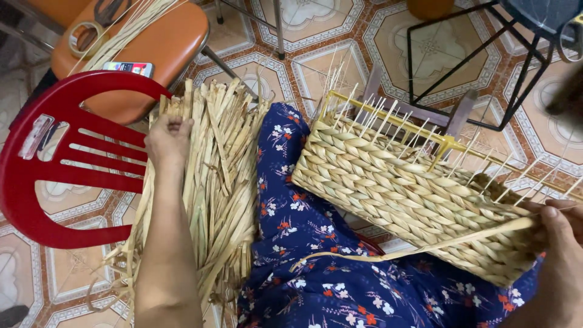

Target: The person sits on the floor weaving a water hyacinth basket on their lap. They tuck and weave flat plant strips around the woven body, pull long strips tight around the rim, and work them along the bamboo frame to secure the basket's upper edge.

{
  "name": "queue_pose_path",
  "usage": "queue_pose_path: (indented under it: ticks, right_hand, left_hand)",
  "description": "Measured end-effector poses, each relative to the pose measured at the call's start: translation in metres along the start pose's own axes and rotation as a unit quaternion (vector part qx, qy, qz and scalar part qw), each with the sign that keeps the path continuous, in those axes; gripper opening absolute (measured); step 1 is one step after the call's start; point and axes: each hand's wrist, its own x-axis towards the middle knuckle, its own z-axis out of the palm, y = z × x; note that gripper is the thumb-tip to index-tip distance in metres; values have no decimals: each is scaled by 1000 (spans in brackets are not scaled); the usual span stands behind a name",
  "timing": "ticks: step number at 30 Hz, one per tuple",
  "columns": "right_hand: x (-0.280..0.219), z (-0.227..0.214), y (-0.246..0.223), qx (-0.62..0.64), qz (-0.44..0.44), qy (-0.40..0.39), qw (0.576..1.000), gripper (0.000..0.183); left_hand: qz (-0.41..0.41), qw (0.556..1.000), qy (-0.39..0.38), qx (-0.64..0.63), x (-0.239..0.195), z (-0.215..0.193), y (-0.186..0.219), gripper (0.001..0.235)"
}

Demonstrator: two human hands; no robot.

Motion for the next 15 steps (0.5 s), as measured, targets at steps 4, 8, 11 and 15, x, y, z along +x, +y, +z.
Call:
queue_pose_path:
  ticks: [4,8,11,15]
  right_hand:
    - [-4,9,-8,65,8,33,997,7]
    - [-11,22,-42,93,-19,51,994,7]
    - [-8,25,-41,84,-16,79,993,7]
    - [-3,31,-31,93,-2,94,991,8]
  left_hand:
    - [47,961,-86,-259,5,-15,29,22]
    - [140,887,-216,-383,-32,-46,128,37]
    - [231,890,-209,-332,-83,-52,211,31]
    - [402,812,-284,-313,-158,-43,295,21]
